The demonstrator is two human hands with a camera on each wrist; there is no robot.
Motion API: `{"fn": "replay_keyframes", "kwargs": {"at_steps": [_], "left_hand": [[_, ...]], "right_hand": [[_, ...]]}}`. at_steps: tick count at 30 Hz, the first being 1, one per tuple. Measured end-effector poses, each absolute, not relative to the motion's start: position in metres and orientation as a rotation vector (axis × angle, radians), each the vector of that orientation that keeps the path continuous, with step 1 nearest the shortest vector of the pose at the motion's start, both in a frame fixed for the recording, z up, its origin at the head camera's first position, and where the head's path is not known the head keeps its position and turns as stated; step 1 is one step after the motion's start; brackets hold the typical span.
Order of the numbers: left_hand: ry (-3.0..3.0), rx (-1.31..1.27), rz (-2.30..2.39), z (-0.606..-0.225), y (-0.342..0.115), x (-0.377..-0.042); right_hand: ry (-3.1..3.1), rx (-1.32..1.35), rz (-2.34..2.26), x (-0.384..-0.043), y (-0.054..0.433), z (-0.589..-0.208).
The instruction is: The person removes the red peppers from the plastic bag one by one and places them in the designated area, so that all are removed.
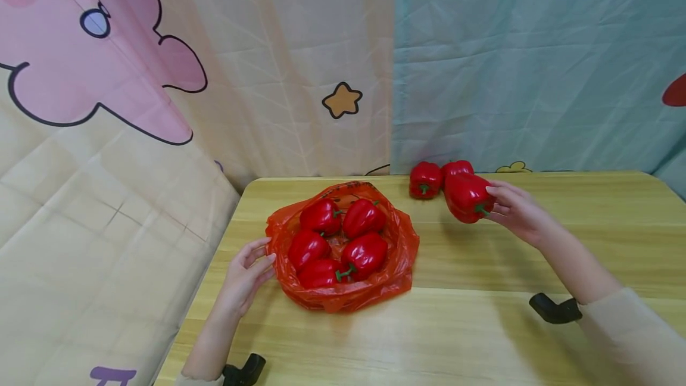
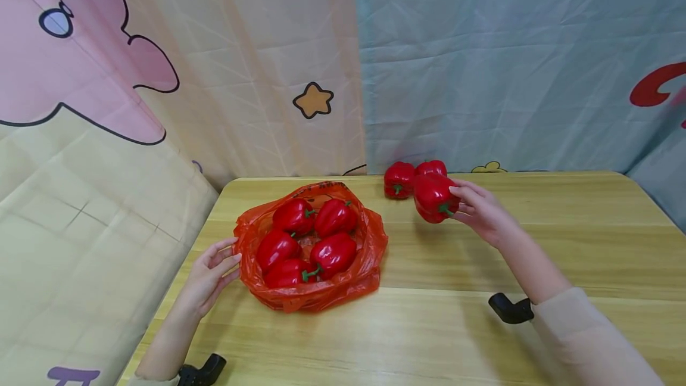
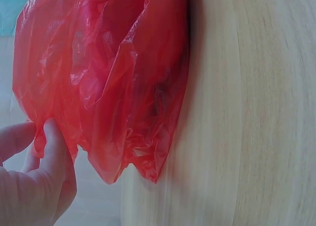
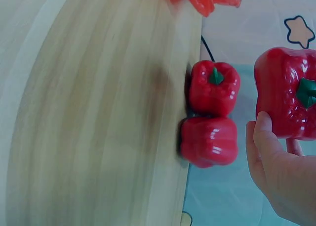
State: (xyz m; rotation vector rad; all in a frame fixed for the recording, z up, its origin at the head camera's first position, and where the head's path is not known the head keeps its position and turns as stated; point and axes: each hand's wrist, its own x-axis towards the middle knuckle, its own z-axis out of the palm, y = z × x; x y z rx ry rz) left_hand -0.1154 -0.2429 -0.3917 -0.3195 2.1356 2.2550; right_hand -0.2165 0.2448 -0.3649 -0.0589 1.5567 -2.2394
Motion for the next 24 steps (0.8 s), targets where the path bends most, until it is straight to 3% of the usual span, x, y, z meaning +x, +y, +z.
{"fn": "replay_keyframes", "kwargs": {"at_steps": [24], "left_hand": [[2.136, -0.305, 2.265, -0.393, -0.243, -0.115]], "right_hand": [[1.439, 0.087, -2.341, -0.211, 0.286, -0.395]]}}
